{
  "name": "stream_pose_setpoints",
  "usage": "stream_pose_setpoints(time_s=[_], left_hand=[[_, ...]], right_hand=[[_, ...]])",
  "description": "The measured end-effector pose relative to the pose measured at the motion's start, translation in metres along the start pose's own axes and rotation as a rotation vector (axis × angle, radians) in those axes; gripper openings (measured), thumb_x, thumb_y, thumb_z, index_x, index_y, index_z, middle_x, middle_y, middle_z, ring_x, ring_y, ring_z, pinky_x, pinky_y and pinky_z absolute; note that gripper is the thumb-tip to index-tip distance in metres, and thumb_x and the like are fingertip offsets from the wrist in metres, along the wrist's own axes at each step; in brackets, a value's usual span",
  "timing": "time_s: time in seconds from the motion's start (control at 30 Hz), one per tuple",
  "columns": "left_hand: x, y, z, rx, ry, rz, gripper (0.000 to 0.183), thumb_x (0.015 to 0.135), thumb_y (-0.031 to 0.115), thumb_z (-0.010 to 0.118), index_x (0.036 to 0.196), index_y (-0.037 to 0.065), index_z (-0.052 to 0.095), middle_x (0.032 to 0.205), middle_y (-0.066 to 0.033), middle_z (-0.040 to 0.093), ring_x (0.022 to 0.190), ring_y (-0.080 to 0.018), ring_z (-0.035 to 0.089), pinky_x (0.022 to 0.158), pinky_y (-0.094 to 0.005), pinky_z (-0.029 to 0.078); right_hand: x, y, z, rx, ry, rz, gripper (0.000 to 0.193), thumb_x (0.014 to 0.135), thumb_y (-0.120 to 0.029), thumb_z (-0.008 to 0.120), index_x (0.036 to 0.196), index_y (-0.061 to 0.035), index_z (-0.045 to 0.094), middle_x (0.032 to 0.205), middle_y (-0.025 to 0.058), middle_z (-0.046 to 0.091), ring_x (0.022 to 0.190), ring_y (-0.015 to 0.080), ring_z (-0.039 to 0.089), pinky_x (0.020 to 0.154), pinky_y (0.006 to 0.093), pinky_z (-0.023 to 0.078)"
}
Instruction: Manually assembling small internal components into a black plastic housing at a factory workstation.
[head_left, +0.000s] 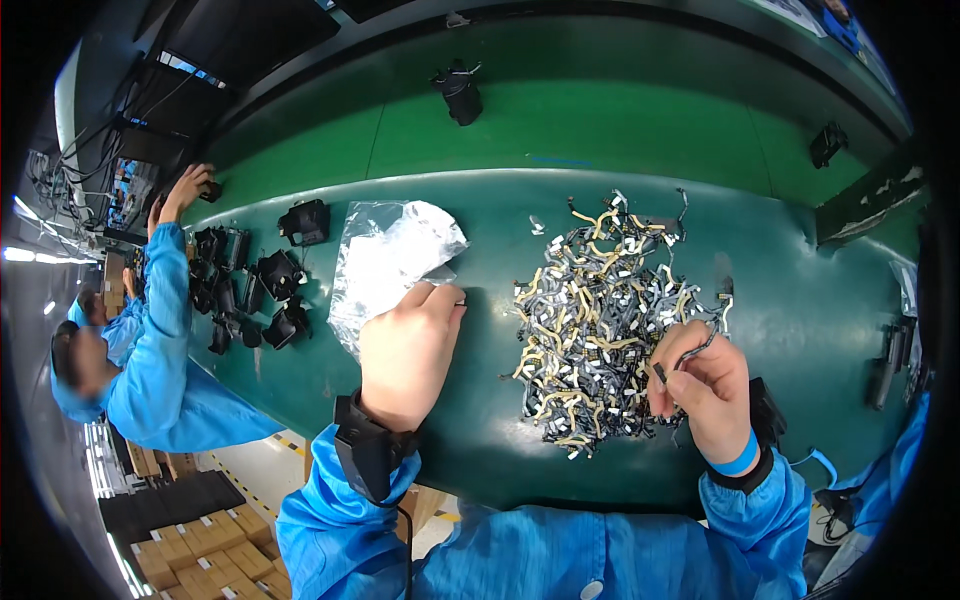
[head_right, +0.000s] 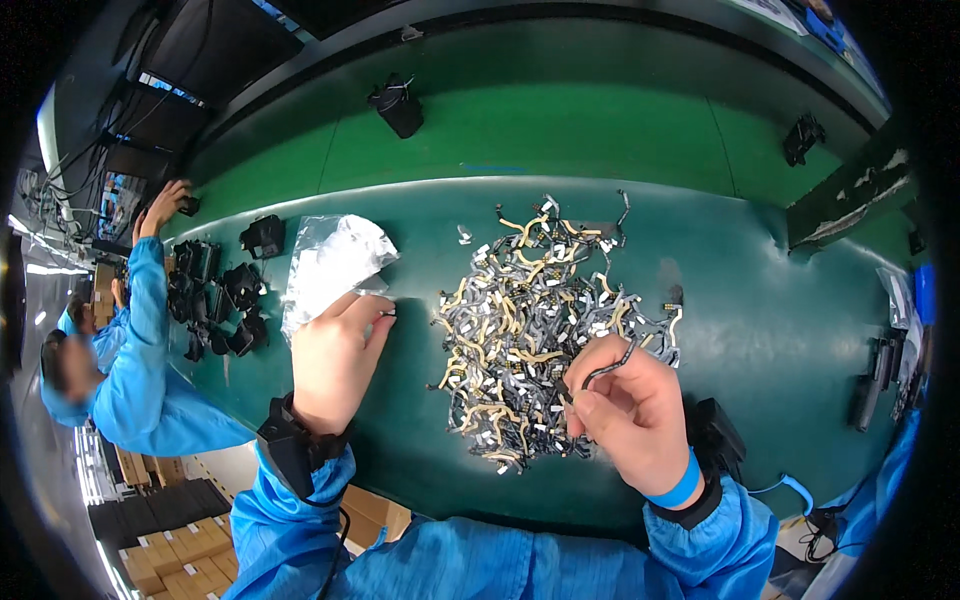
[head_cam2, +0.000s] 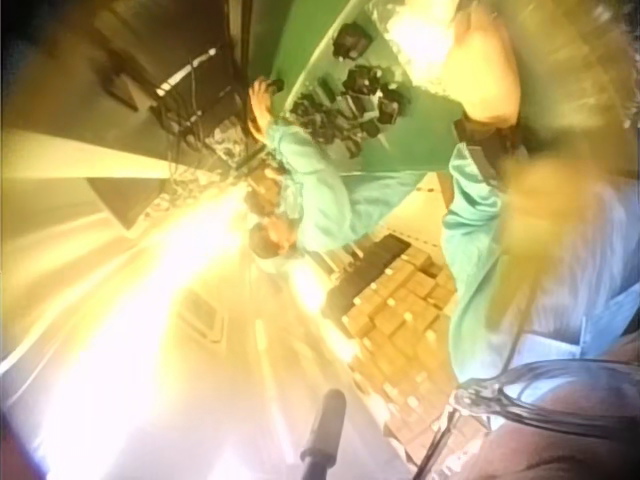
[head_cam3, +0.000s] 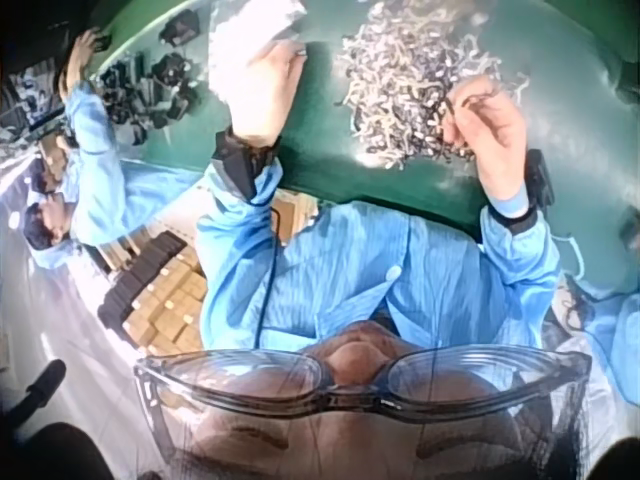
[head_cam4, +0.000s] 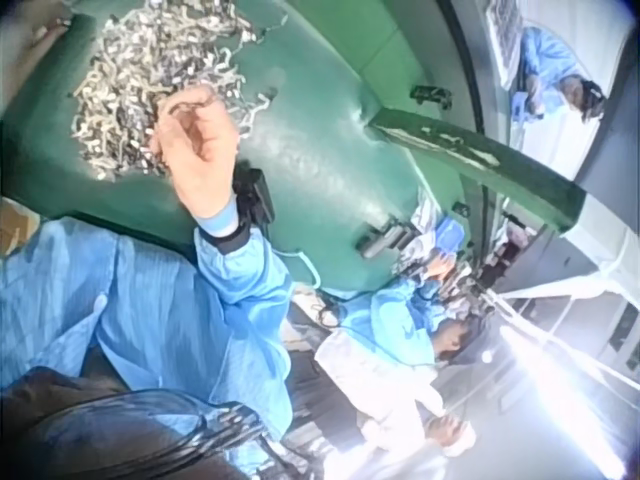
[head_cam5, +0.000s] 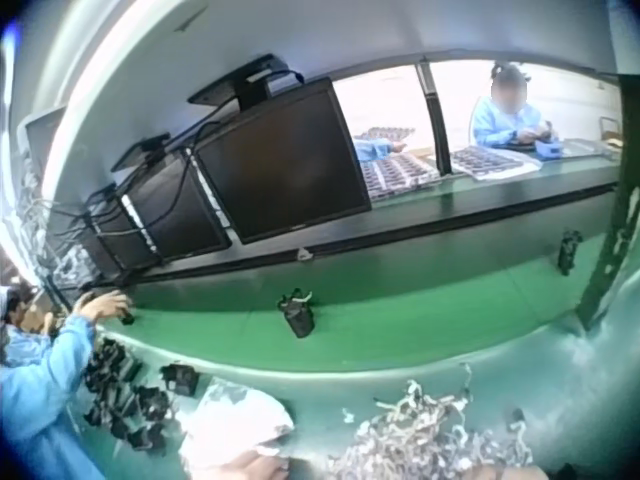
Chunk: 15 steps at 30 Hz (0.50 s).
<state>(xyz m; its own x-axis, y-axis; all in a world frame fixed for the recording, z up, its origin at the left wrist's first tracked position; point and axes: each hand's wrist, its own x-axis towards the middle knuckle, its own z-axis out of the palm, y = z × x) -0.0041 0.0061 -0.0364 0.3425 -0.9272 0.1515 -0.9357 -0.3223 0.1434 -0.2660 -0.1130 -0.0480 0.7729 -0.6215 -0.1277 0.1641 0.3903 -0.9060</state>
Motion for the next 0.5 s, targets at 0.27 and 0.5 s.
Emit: stream_pose_setpoints(time_s=[0.27, 0.5], left_hand=[[0.002, -0.004, 0.012, 0.081, 0.023, 0.012, 0.009, 0.082, 0.011, 0.067, 0.079, 0.010, 0.058, 0.074, -0.0079, 0.061, 0.062, -0.0298, 0.064, 0.056, -0.0384, 0.053], [-0.012, -0.007, -0.005, -0.103, 0.133, -0.064, 0.012, 0.074, 0.001, 0.069, 0.080, 0.007, 0.061, 0.073, -0.0059, 0.064, 0.053, -0.0212, 0.061, 0.052, -0.0318, 0.049]], right_hand=[[0.000, -0.001, 0.001, 0.005, -0.016, 0.003, 0.004, 0.088, 0.001, 0.053, 0.091, 0.0002, 0.054, 0.090, 0.0062, 0.054, 0.070, 0.0107, 0.057, 0.063, 0.0236, 0.048], [0.000, -0.003, 0.002, 0.000, -0.011, 0.027, 0.004, 0.087, 0.002, 0.052, 0.090, 0.0004, 0.054, 0.091, 0.0067, 0.053, 0.070, 0.0107, 0.057, 0.063, 0.0240, 0.049]])
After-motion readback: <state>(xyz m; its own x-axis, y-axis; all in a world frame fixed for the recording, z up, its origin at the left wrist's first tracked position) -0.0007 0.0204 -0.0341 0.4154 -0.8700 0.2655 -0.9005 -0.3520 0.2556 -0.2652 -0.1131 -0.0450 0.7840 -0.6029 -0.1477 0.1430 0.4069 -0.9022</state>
